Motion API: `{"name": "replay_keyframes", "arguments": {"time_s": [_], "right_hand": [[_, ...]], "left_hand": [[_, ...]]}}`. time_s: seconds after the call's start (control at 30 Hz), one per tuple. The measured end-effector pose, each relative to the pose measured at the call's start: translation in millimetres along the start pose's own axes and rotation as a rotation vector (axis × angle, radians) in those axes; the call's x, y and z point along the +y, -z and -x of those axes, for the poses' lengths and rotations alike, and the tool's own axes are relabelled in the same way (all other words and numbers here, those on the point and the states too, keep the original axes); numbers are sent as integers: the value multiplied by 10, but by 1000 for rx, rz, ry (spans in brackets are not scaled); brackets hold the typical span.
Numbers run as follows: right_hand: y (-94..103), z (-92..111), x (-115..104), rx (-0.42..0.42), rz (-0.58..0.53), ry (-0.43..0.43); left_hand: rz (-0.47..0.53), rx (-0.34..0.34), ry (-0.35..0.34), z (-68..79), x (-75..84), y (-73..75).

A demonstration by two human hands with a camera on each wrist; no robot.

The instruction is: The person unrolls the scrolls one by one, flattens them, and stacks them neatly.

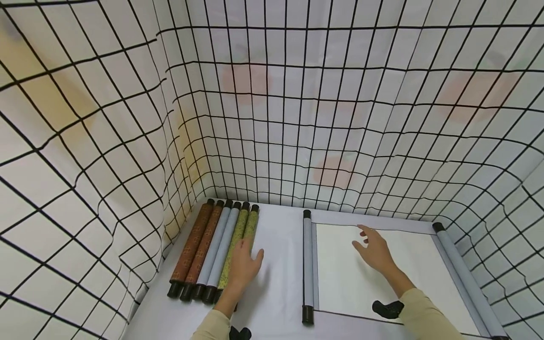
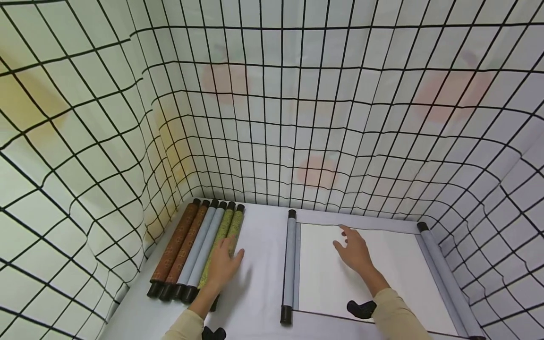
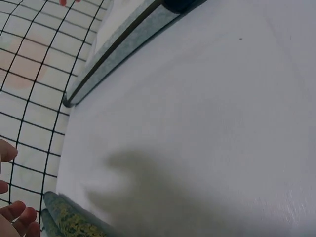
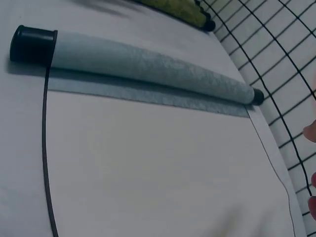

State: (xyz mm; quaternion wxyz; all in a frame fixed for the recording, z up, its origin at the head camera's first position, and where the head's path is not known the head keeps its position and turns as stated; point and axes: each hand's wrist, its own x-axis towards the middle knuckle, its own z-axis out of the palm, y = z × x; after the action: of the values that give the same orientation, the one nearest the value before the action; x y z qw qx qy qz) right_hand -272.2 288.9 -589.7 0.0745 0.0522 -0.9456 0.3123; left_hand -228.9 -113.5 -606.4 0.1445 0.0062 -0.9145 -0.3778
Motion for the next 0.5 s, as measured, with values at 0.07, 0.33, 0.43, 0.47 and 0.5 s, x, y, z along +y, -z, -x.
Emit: {"name": "replay_keyframes", "arguments": {"time_s": [0.07, 0.33, 0.43, 0.47, 0.5], "right_hand": [[-111, -59, -146, -8, -24, 26], [-465, -136, -603, -19, -116, 126], [-623, -152, -770, -43, -137, 145], [-670, -148, -833, -58, -147, 151], [-716, -138, -892, -69, -154, 160]], "left_hand": [[-16, 7, 18, -16, -81, 73], [-36, 28, 48, -34, -237, 164], [-30, 30, 67, -29, -284, 207], [-31, 26, 81, -25, -298, 228], [-29, 24, 93, -24, -313, 245]]}}
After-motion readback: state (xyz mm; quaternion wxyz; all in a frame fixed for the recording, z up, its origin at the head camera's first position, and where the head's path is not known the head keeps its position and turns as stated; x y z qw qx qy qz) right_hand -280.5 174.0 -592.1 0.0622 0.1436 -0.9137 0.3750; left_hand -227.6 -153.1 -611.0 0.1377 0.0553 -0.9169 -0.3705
